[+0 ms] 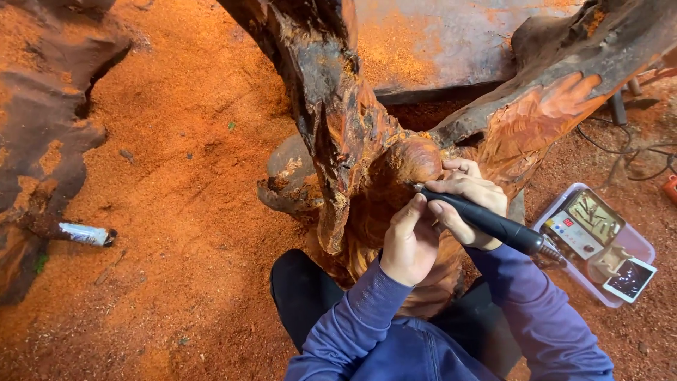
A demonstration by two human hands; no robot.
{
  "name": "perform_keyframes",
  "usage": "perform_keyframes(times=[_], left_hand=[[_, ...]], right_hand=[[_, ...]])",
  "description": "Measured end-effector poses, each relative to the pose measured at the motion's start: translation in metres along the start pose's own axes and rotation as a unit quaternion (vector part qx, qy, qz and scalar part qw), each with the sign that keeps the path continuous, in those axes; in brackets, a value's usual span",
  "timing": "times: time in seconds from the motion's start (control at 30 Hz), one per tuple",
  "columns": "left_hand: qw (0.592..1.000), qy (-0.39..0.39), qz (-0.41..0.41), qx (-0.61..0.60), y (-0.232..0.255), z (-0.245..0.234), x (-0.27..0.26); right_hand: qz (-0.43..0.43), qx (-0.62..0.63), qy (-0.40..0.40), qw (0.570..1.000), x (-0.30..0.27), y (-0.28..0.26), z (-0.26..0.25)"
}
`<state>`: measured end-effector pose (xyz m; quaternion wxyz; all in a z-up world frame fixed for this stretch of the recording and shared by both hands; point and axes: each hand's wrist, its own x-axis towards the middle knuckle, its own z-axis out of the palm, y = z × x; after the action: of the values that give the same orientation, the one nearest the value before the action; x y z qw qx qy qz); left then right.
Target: Using a handheld rotary carving tool to refine intricate details on a large wooden sculpture of a figure.
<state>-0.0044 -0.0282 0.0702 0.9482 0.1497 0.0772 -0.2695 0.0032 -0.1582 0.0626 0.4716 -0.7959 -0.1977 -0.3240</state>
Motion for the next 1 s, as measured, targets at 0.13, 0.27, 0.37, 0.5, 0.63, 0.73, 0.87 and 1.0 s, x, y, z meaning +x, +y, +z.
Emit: perform_keyframes(times=[0.13, 0.27, 0.37, 0.5, 0.63, 0.73, 0.87, 1.0], left_hand=[[1.0, 0.0, -0.007, -0.002, -0.008, -0.018, 0.006], [1.0, -0.005, -0.01, -0.01, -0.011, -0.023, 0.008], [1.0, -0.008, -0.006, 0.006, -0.014, -0.026, 0.009], [1.0, -0.011, -0.01, -0.004, -0.013, -0.031, 0.011], [1.0, -0.013, -0.012, -0.003, -0.014, -0.028, 0.011], [1.0, -0.012, -0.008, 0.012, -0.018, -0.036, 0.014], [1.0, -0.018, -0.012, 0.004, -0.011, -0.027, 0.011], [0.999, -0.021, -0.002, 0.026, -0.024, -0.044, 0.015]], right_hand=[[0.002, -0.013, -0.012, 1.0, -0.001, 0.001, -0.001], [-0.001, -0.009, -0.009, 1.0, -0.001, 0.0, -0.002], [0.0, 0.003, -0.002, 1.0, -0.004, 0.002, -0.004], [-0.006, -0.006, -0.004, 1.0, -0.001, 0.0, -0.003], [-0.009, -0.008, -0.004, 1.0, -0.001, -0.001, -0.004], [-0.003, 0.004, -0.005, 1.0, -0.002, 0.0, -0.006], [-0.012, -0.009, -0.01, 1.0, 0.001, 0.003, -0.004], [-0.024, 0.016, -0.005, 1.0, 0.001, 0.004, -0.007]])
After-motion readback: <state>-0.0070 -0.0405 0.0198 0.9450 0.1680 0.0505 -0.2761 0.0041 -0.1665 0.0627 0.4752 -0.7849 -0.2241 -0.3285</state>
